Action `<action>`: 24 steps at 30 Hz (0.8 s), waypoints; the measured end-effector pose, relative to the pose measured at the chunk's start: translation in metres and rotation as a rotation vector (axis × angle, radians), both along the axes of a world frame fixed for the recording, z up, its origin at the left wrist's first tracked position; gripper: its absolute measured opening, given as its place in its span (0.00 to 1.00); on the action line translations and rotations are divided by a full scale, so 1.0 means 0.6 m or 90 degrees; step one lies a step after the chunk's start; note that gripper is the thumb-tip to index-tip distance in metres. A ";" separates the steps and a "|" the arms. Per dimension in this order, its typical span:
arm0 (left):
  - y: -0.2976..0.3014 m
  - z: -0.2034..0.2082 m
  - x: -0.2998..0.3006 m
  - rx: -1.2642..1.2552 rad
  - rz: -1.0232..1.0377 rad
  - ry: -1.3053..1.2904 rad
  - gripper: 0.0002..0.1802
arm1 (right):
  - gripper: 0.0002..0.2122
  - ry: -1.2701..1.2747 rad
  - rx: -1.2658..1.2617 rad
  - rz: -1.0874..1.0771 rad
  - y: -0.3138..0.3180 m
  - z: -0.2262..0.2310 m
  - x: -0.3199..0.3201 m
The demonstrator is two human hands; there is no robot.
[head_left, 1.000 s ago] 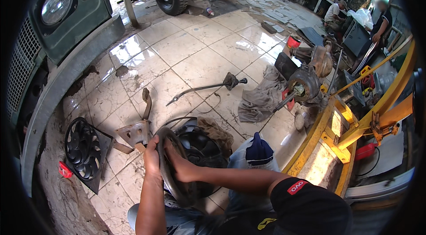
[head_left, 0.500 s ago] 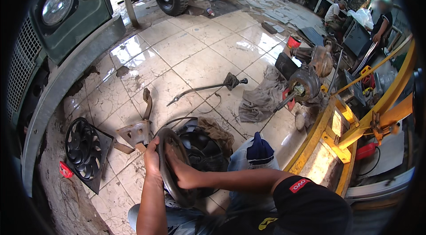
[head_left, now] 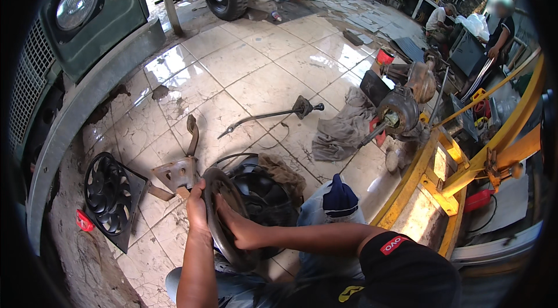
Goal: The person sits on the floor and scrubs a brake disc with a cloth, rotating it to clean different areas. The person continues wiping the disc surface repeatedly throughout the clip.
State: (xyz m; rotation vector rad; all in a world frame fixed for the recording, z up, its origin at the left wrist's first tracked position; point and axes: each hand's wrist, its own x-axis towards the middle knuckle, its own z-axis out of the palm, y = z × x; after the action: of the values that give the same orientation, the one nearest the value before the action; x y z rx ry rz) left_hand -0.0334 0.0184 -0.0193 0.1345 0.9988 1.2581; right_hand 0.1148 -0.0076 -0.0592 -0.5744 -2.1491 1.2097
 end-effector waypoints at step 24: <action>0.003 0.024 0.028 0.008 0.027 0.032 0.18 | 0.50 0.052 -0.033 -0.039 0.002 -0.002 -0.001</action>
State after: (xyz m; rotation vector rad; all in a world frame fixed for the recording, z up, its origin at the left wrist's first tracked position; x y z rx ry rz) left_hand -0.0166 0.0199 -0.0046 0.1568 1.0418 1.3053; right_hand 0.1145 -0.0065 -0.0603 -0.5985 -2.0233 1.2364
